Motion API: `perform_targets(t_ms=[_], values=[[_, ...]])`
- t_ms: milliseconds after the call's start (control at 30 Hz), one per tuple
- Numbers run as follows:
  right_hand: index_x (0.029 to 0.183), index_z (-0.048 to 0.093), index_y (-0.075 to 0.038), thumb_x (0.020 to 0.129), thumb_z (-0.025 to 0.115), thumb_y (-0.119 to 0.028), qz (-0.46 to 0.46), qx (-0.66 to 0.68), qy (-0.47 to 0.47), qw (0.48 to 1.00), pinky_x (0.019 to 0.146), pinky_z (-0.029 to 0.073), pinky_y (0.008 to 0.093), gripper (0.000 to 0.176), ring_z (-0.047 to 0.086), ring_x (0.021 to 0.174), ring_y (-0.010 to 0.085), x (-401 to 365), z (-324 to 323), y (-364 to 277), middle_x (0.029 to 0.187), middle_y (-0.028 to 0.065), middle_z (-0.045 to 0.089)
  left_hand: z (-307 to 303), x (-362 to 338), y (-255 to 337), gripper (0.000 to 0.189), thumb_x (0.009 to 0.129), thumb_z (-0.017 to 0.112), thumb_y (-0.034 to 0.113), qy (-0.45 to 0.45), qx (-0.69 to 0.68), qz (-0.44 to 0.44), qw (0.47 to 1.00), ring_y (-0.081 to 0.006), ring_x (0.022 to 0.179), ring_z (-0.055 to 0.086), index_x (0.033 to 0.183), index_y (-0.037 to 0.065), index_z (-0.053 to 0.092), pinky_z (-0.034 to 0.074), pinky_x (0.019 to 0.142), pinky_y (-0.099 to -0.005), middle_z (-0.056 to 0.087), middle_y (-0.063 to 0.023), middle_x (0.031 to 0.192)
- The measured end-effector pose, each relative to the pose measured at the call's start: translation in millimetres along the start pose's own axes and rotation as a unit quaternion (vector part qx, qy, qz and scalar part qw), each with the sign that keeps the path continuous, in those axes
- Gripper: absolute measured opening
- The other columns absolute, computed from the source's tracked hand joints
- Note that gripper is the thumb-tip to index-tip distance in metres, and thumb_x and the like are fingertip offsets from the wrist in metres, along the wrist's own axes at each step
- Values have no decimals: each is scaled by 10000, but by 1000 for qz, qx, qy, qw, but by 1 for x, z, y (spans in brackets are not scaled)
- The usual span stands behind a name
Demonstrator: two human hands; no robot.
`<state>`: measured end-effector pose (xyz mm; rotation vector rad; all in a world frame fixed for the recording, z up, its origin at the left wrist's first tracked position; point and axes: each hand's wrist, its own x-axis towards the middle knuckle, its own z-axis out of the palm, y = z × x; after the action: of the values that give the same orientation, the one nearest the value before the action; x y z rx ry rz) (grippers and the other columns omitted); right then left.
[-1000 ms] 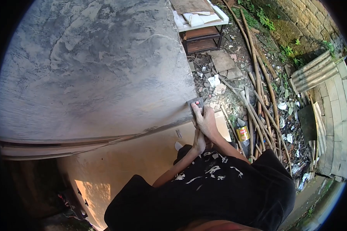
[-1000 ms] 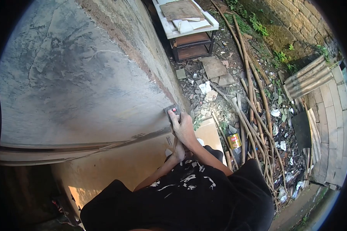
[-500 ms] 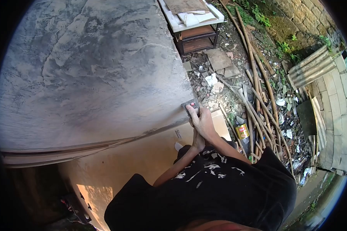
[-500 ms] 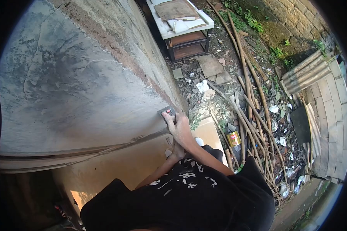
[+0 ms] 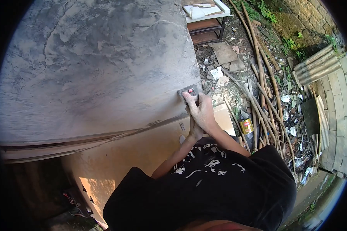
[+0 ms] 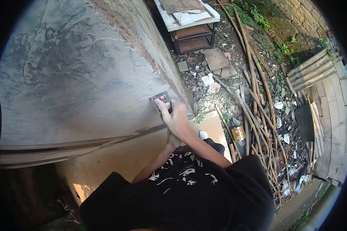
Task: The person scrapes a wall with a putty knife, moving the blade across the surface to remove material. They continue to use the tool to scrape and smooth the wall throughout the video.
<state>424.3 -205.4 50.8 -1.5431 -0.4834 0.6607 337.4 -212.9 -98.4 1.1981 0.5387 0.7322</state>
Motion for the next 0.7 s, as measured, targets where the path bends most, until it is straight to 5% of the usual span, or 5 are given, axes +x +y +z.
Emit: perform_targets(t_ms=[267, 467, 533, 633, 700], values=[[570, 483, -23, 896, 561, -259, 17, 35, 42, 998, 354, 278, 248, 410, 395, 375, 62, -10, 13, 31, 443, -6, 425, -8, 3, 46, 476, 958, 378, 304, -18, -51, -256, 965, -169, 1171, 397, 1337, 33, 280, 351, 980, -317, 392, -99, 1292], [509, 492, 14, 880, 575, -295, -48, -10, 20, 999, 375, 322, 276, 490, 413, 376, 82, -9, 16, -14, 407, 34, 443, -7, 20, 46, 492, 952, 353, 423, -112, 55, 37, 992, -63, 736, 522, 1290, 72, 284, 444, 555, -195, 491, -41, 980], [524, 503, 2, 887, 563, -308, 46, 20, 25, 998, 362, 325, 273, 481, 435, 368, 93, -8, 15, 45, 404, 26, 440, -7, -7, 30, 450, 957, 349, 407, 7, -63, -190, 980, -24, 592, 461, 1291, 114, 278, 366, 447, -170, 493, -5, 860], [536, 495, -20, 905, 531, -336, 64, 34, 10, 997, 357, 333, 265, 487, 453, 365, 102, -13, 14, 57, 416, 37, 474, -31, -18, 31, 393, 960, 339, 403, -60, -98, -361, 925, -18, 455, 362, 1251, 140, 303, 278, 372, -166, 436, 41, 682], [686, 511, -11, 934, 473, -350, 40, 26, -58, 997, 386, 361, 250, 422, 481, 404, 99, -14, 12, 46, 490, 58, 532, -25, -16, 35, 360, 962, 333, 406, -22, -91, -310, 946, -25, 429, 342, 1209, 144, 324, 267, 360, -166, 401, 51, 627]])
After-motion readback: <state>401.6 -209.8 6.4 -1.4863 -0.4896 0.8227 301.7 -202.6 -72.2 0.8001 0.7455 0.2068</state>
